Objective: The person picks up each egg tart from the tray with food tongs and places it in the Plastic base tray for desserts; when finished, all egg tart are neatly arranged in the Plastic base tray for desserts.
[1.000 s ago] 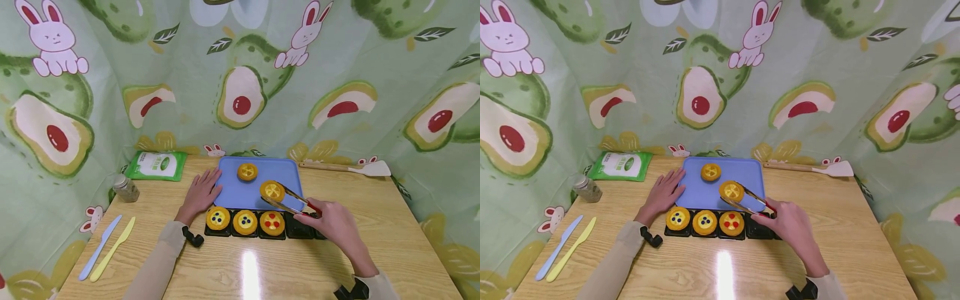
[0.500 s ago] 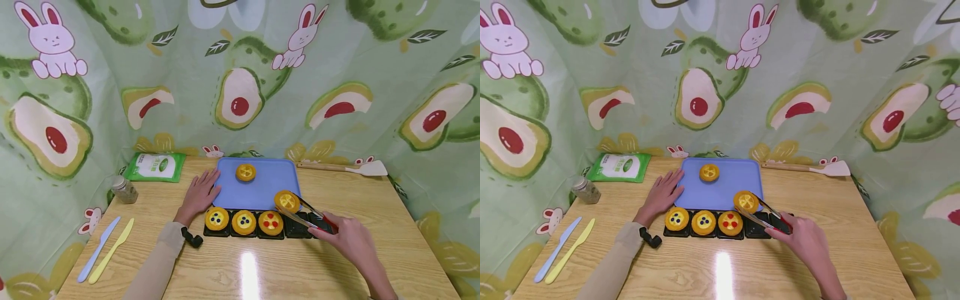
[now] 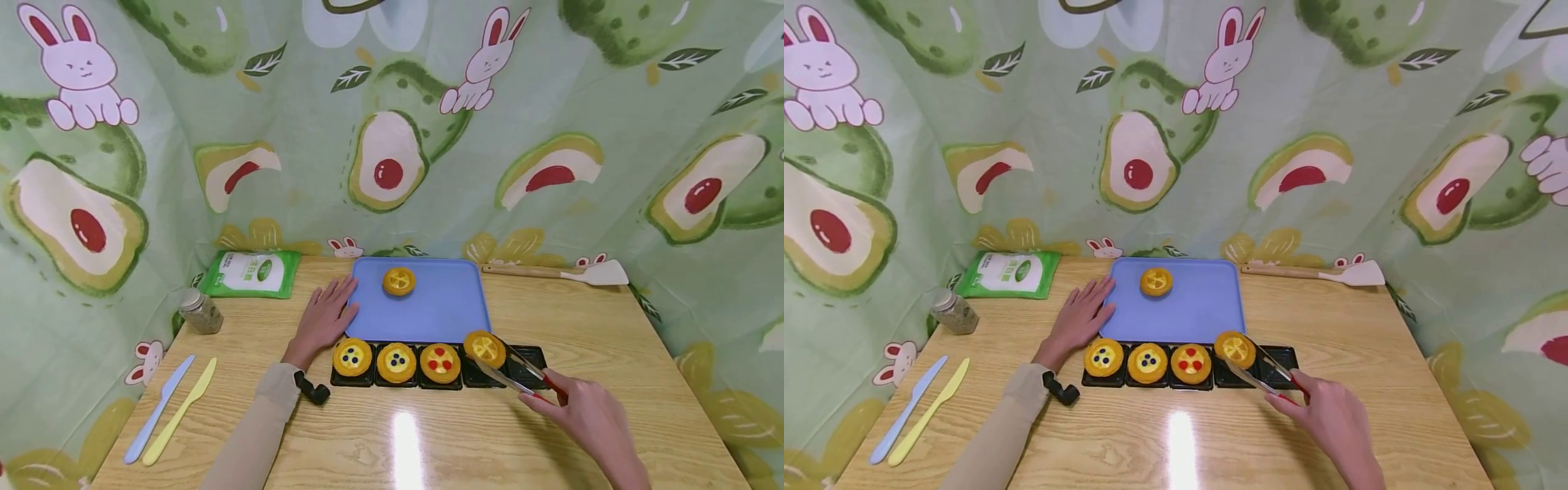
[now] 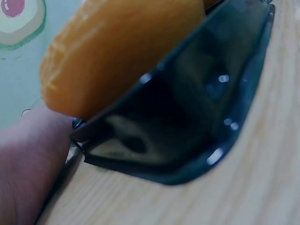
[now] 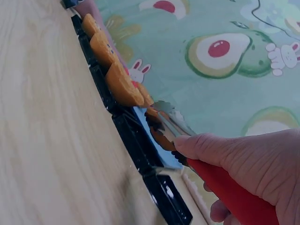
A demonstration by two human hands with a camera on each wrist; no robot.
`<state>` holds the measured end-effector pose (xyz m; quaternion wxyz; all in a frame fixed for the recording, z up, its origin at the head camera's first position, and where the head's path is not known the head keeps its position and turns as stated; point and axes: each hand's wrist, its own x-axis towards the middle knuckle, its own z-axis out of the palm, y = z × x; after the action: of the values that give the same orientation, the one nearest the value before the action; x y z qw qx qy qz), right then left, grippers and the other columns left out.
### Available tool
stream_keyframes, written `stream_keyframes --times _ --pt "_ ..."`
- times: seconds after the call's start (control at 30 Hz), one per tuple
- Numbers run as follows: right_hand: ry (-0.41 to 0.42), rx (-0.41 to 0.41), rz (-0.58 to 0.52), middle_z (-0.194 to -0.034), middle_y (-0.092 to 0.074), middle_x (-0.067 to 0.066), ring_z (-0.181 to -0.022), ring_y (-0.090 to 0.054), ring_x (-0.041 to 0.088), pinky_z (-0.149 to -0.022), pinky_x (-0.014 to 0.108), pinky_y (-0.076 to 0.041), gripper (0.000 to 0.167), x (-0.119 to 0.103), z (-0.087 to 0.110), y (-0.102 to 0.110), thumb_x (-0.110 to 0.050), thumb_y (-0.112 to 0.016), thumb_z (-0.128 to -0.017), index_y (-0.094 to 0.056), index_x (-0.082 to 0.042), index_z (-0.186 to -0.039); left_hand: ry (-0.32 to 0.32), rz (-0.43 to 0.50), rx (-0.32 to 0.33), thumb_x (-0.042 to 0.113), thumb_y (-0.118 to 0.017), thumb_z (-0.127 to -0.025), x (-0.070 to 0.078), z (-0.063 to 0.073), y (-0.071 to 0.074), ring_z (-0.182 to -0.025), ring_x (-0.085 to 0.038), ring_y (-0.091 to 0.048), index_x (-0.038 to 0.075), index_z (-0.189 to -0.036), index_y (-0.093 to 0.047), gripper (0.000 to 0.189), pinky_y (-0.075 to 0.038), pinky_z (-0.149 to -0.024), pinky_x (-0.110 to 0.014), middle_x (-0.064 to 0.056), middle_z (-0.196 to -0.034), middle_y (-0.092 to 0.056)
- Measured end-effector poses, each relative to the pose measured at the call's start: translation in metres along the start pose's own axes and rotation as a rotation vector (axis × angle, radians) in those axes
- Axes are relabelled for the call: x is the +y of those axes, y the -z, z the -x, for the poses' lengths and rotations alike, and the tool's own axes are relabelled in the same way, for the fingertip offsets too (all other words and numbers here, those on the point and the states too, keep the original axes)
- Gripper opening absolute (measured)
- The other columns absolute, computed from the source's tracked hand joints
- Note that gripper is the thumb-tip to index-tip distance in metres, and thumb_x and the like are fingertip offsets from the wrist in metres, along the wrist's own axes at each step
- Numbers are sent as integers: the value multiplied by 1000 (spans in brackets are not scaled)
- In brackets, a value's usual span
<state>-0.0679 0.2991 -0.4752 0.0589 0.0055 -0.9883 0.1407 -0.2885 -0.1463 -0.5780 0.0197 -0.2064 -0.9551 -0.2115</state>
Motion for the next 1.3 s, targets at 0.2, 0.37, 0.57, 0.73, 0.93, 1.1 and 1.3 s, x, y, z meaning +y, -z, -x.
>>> stream_keyframes --times 0.2,0.37,0.57,0.73,0.93,1.1,1.3 --pt "-59 -72 -18 -64 -43 -7 -55 -37 13 -46 29 -25 71 5 7 -4 -67 -80 -81 -78 -7 -120 7 18 6 52 -36 -111 1 1 0 -161 -31 -13 24 -168 -24 65 -5 -128 -58 5 -174 -19" --pt "-84 -109 -15 -64 -43 -6 -56 -37 14 -48 30 -25 82 5 8 -8 -70 -79 -80 -75 -4 -128 8 14 6 55 -33 -111 -3 0 -4 -162 -29 -12 25 -169 -22 66 -4 -128 -57 6 -175 -18" --pt "-101 -125 -13 -64 -42 -4 -57 -35 15 -48 30 -23 85 5 7 -10 -70 -79 -79 -73 -1 -129 5 -11 -4 59 -28 -110 -9 -1 -9 -162 -26 -10 28 -169 -19 68 -4 -128 -56 9 -175 -14" --pt "-104 -122 -16 -64 -42 -4 -57 -36 15 -48 30 -23 85 5 8 -10 -71 -79 -78 -74 -2 -128 -7 14 5 56 -32 -110 -8 -1 -8 -162 -30 -12 25 -169 -22 67 -4 -127 -59 5 -175 -17" --pt "-114 -128 -29 -64 -44 -5 -56 -37 14 -48 30 -24 78 6 9 -8 -72 -78 -78 -77 -7 -122 -2 8 -2 55 -32 -110 -5 -2 -6 -162 -29 -11 26 -169 -21 66 -4 -128 -57 6 -175 -16" --pt "-117 -117 -42 -63 -44 -6 -56 -39 15 -48 31 -26 72 5 10 -4 -74 -79 -77 -75 -12 -113 -2 6 -3 54 -32 -111 -4 -2 -5 -162 -29 -11 25 -169 -20 66 -3 -128 -57 7 -175 -15" --pt "-126 -102 -52 -62 -44 -4 -54 -38 16 -48 31 -24 62 2 6 -3 -75 -78 -76 -68 -16 -92 -6 4 3 53 -33 -111 -4 -2 -5 -162 -31 -12 24 -169 -22 66 -5 -127 -58 4 -175 -17"
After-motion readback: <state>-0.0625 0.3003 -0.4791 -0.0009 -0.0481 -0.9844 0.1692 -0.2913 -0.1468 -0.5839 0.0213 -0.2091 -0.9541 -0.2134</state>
